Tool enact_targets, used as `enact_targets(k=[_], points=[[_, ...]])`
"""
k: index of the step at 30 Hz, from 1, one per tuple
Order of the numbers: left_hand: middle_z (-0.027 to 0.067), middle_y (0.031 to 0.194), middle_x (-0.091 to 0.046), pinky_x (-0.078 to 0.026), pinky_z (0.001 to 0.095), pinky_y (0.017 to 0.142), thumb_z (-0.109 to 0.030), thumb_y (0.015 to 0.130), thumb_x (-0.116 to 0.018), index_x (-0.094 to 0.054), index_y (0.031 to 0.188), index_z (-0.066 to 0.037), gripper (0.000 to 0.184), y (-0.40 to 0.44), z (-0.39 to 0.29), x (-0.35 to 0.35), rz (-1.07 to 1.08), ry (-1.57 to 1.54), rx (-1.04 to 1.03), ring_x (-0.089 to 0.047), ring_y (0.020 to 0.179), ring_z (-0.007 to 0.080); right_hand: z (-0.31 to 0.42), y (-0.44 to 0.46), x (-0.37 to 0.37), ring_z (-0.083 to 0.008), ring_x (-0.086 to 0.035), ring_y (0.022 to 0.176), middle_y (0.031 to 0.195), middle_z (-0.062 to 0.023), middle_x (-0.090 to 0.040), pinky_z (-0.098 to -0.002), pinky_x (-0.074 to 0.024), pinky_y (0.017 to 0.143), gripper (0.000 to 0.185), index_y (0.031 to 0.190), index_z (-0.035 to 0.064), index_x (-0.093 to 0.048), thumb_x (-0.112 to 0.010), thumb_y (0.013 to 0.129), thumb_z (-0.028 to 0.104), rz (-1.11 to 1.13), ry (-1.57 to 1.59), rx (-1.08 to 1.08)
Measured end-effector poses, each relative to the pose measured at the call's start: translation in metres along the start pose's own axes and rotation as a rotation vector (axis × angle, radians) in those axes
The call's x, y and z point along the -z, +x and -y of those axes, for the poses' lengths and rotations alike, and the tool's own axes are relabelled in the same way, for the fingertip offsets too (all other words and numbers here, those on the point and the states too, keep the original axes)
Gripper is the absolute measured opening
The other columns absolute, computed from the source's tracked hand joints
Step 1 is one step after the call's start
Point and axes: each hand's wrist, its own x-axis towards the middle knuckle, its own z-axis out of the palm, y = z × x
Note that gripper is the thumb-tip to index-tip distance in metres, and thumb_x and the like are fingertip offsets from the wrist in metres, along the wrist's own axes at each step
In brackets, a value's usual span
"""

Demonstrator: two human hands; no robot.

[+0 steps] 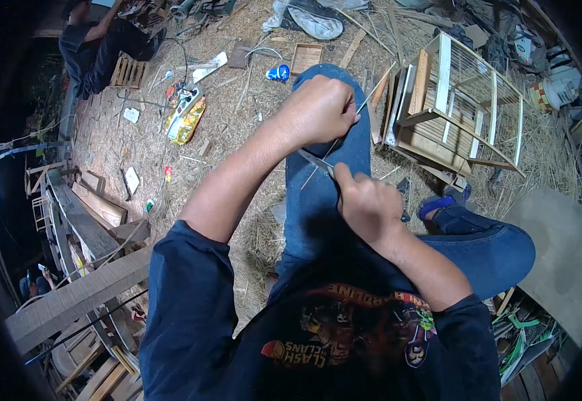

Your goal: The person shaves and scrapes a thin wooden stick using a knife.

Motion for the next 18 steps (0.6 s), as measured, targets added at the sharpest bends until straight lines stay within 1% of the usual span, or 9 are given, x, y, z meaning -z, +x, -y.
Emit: enact_targets(k=[2,5,7,10,12,14,15,16,18], points=[[0.0202,0.076,-0.072,-0.056,0.0459,0.068,-0.023,0.085,-0.083,-0.074,0.082,0.0,0.025,0.001,-0.002,0.001,-0.005,0.007,0.006,-0.074,0.074,0.0367,0.001,0.0,0.002,-0.0384,-0.075,0.066,0.075,-0.0182,-0.073,-0.0504,-0.0607,0.055,0.013,0.106,0.0074,-0.058,-0.052,0.095,0.01,0.023,0.005,-0.006],[0.0213,0.077,-0.072,-0.057,0.0469,0.07,-0.023,0.085,-0.083,-0.075,0.082,0.0,0.024,0.001,-0.008,0.001,0.014,0.022,0.032,-0.074,0.077,0.0378,0.004,-0.001,0.003,-0.0357,-0.075,0.062,0.072,-0.016,-0.072,-0.049,-0.06,0.052,0.01,0.104,0.0089,-0.058,-0.053,0.096,0.012,-0.035,-0.022,0.0],[0.0216,0.077,-0.072,-0.057,0.0471,0.071,-0.023,0.085,-0.083,-0.075,0.081,-0.001,0.024,0.002,-0.009,-0.001,0.024,0.037,0.051,-0.074,0.078,0.0383,0.013,-0.011,-0.006,-0.0333,-0.073,0.055,0.065,-0.0121,-0.071,-0.0479,-0.0588,0.048,0.007,0.102,0.0105,-0.058,-0.054,0.096,0.013,-0.002,-0.111,0.024],[0.0218,0.078,-0.072,-0.057,0.0478,0.073,-0.023,0.086,-0.082,-0.075,0.081,-0.001,0.024,0.002,-0.007,-0.004,0.023,0.061,0.034,-0.074,0.08,0.039,0.021,-0.016,-0.01,-0.0327,-0.071,0.051,0.06,-0.0091,-0.069,-0.0476,-0.0574,0.045,0.006,0.101,0.0118,-0.058,-0.053,0.097,0.013,-0.019,-0.094,0.08],[0.0217,0.078,-0.072,-0.057,0.048,0.074,-0.022,0.087,-0.081,-0.075,0.081,-0.001,0.023,0.002,-0.007,-0.004,0.027,0.037,0.036,-0.074,0.081,0.0393,0.013,-0.011,-0.002,-0.0325,-0.071,0.052,0.06,-0.0089,-0.068,-0.0473,-0.0575,0.045,0.006,0.101,0.0118,-0.058,-0.053,0.098,0.014,-0.054,-0.045,0.038],[0.0216,0.078,-0.072,-0.057,0.0482,0.074,-0.022,0.087,-0.081,-0.075,0.082,-0.001,0.022,0.001,-0.007,-0.007,0.031,0.043,0.049,-0.074,0.081,0.0396,0.004,-0.005,0.003,-0.0322,-0.071,0.05,0.059,-0.0091,-0.067,-0.0465,-0.0571,0.045,0.007,0.099,0.011,-0.058,-0.053,0.098,0.015,-0.175,-0.077,-0.019],[0.0216,0.078,-0.072,-0.057,0.0484,0.074,-0.023,0.087,-0.081,-0.075,0.082,-0.002,0.022,0.001,-0.008,-0.007,0.031,0.056,0.061,-0.073,0.081,0.04,0.008,-0.008,-0.001,-0.0332,-0.072,0.054,0.063,-0.0118,-0.069,-0.0466,-0.0577,0.046,0.007,0.1,0.0099,-0.059,-0.053,0.098,0.014,-0.084,-0.079,-0.022],[0.0216,0.078,-0.072,-0.057,0.0484,0.074,-0.023,0.087,-0.081,-0.075,0.082,-0.002,0.022,0.002,-0.007,-0.007,0.028,0.058,0.055,-0.073,0.081,0.04,0.014,-0.014,-0.007,-0.0332,-0.072,0.054,0.063,-0.0118,-0.069,-0.0466,-0.0577,0.046,0.007,0.1,0.0099,-0.059,-0.053,0.098,0.014,-0.09,-0.082,-0.024],[0.0213,0.078,-0.072,-0.058,0.0485,0.074,-0.024,0.087,-0.081,-0.075,0.082,-0.002,0.023,-0.001,-0.006,-0.008,0.007,0.083,0.02,-0.073,0.081,0.0401,0.024,-0.026,-0.016,-0.0343,-0.074,0.061,0.07,-0.015,-0.071,-0.0467,-0.0583,0.049,0.007,0.1,0.0093,-0.058,-0.053,0.098,0.013,0.061,-0.127,0.063]])
